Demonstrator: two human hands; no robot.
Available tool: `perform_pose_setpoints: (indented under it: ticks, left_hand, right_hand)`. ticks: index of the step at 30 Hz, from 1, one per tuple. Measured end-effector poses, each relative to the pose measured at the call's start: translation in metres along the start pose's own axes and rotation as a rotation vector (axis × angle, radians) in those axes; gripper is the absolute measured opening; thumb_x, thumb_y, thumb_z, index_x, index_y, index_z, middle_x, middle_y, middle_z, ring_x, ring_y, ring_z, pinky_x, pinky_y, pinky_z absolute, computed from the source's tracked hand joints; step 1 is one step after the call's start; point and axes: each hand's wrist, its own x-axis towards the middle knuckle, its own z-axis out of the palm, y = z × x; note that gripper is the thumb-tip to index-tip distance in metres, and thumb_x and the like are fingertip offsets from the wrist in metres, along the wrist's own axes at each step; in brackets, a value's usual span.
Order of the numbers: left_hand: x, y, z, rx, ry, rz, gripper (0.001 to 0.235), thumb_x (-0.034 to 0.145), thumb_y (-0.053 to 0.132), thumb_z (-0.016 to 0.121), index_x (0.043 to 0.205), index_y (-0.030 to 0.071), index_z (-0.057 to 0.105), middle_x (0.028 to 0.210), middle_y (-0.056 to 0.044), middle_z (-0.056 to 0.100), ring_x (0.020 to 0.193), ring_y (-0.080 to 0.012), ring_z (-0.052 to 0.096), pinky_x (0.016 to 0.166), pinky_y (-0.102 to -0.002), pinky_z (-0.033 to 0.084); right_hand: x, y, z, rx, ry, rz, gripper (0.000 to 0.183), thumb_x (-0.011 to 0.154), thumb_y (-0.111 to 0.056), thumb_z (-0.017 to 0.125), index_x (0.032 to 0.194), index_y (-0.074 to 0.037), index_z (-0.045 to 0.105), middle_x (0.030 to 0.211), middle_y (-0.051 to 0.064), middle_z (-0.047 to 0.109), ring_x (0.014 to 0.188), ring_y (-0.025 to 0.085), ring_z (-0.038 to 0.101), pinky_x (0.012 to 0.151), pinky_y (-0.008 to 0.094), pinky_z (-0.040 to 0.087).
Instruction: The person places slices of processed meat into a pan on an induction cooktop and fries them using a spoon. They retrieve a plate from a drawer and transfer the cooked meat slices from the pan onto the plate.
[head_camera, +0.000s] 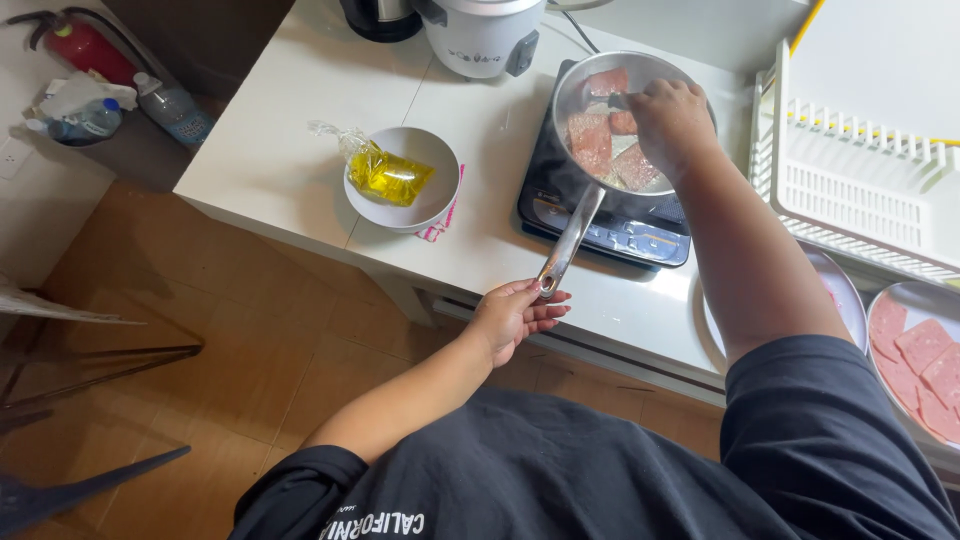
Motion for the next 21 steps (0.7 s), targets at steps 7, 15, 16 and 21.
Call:
perform_pose_setpoints:
  ticks: [7, 15, 16, 21]
  left_hand:
    - [-0.005, 0.008, 0.007, 0.06, 0.038, -0.013, 0.037, 0.109, 0.022, 0.041, 0.131, -0.001, 0.059, 0.118, -0.013, 0.073, 0.104, -0.0199, 0.071, 0.087, -0.032, 0.057]
    - [-0.005, 0.008, 0.005, 0.068, 0.035, -0.01, 0.036, 0.108, 0.022, 0.041, 0.13, -0.001, 0.06, 0.118, -0.014, 0.073, 0.102, -0.0191, 0.072, 0.087, -0.032, 0.057]
    - [-0.004, 0.008, 0.005, 0.08, 0.03, -0.009, 0.037, 0.108, 0.022, 0.04, 0.13, -0.001, 0.06, 0.118, -0.014, 0.073, 0.101, -0.0185, 0.072, 0.087, -0.032, 0.057]
    - [0.001, 0.002, -0.001, 0.074, 0.019, -0.002, 0.037, 0.109, 0.022, 0.041, 0.129, -0.001, 0.06, 0.118, -0.013, 0.074, 0.1, -0.0189, 0.071, 0.087, -0.032, 0.057]
  right_hand:
    - [0.003, 0.058, 0.043, -0.052, -0.104, 0.119, 0.032, 0.091, -0.002, 0.06, 0.119, -0.011, 0.073, 0.117, 0.015, 0.072, 0.097, 0.033, 0.072, 0.082, 0.042, 0.058]
    - [0.007, 0.072, 0.018, -0.298, -0.279, 0.16, 0.016, 0.088, -0.014, 0.07, 0.102, -0.008, 0.076, 0.101, 0.014, 0.078, 0.089, 0.033, 0.075, 0.075, 0.041, 0.061]
    - [0.006, 0.077, 0.025, -0.314, -0.239, 0.125, 0.017, 0.086, -0.013, 0.07, 0.101, -0.008, 0.076, 0.101, 0.014, 0.077, 0.089, 0.033, 0.075, 0.076, 0.041, 0.061]
    - [0.0, 0.044, 0.031, -0.03, -0.011, 0.2, 0.022, 0.096, -0.013, 0.064, 0.115, -0.011, 0.076, 0.098, 0.022, 0.074, 0.085, 0.04, 0.071, 0.075, 0.047, 0.058]
